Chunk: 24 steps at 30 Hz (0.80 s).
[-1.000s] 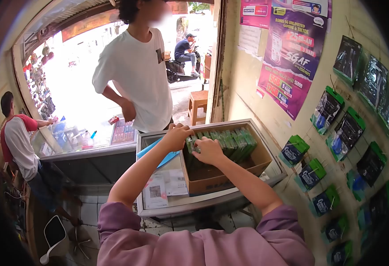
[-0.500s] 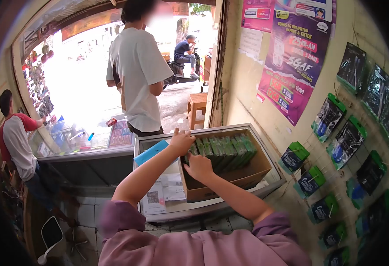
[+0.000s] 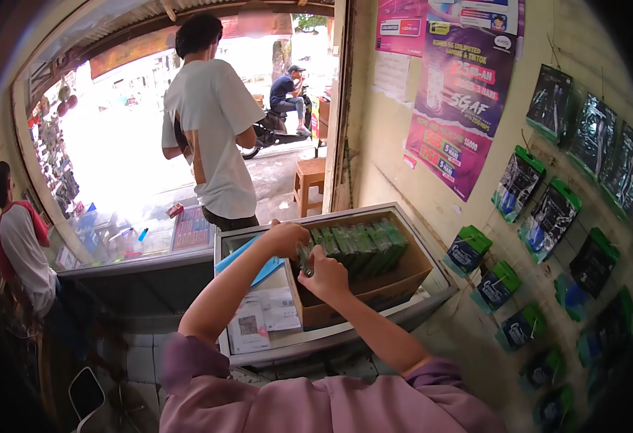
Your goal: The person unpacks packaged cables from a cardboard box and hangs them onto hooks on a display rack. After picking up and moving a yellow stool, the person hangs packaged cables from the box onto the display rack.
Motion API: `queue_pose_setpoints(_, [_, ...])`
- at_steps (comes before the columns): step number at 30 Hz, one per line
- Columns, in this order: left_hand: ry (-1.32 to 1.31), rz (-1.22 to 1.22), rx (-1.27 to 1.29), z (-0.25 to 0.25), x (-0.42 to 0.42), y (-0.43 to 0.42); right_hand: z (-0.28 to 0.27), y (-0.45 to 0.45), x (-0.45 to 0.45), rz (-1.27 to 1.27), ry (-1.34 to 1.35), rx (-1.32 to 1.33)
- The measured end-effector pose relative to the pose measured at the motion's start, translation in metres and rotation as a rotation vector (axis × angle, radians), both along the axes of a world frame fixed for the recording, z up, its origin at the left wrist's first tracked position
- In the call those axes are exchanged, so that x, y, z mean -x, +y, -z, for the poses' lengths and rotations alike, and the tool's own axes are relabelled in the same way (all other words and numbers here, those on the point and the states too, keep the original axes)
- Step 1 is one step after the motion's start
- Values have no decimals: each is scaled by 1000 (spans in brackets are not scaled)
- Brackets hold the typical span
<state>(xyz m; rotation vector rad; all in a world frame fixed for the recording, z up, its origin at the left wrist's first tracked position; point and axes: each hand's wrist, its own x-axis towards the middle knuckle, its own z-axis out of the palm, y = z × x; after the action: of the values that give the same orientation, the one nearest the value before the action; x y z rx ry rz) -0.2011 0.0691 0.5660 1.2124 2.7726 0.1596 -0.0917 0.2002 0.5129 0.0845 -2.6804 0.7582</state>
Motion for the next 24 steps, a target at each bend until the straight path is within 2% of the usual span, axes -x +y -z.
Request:
queue_pose_setpoints(3, [-71,180,-317,-28,7,-11,-37,16,-20,-1,213,98])
queue_pose_setpoints(5, [-55,402,-520,-47,11,-6,-64,33,-38,-15,334,228])
queue_pose_setpoints(7, [-312,345,-635,-82,-19,9,-96,52,-62,-37,410,410])
queue_pose_setpoints(9, [-680,392,-746,-91,-34,36,-121,69,-91,27,509,483])
queue_pose_setpoints(12, [-948,744,-823,-93,-74,82,-137,103,-129,95,738,499])
queue_pose_setpoints(14, [-914,777,-659,-91,-99,116,-152,118,-166,218,882,450])
queue_pose_setpoints(15, [-892,800,-577,-90,-114,133,-153,128,-182,285,940,430])
queue_pose_setpoints(16, [-846,810,-603,-90,-132,149,-151,139,-195,327,986,442])
queue_pose_setpoints(19, [-1123,848,-706,-94,-193,188,-145,157,-239,425,1127,559])
queue_pose_setpoints(20, [-1148,941,-754,-85,-206,210,-141,159,-256,447,1176,615])
queue_pose_setpoints(21, [-1174,981,-783,-85,-224,224,-132,162,-281,549,1077,519])
queue_pose_setpoints(23, [-1231,1046,-845,-86,-265,251,-119,156,-303,548,1169,622])
queue_pose_setpoints(24, [-1233,1087,-876,-87,-288,260,-103,163,-321,634,1103,486])
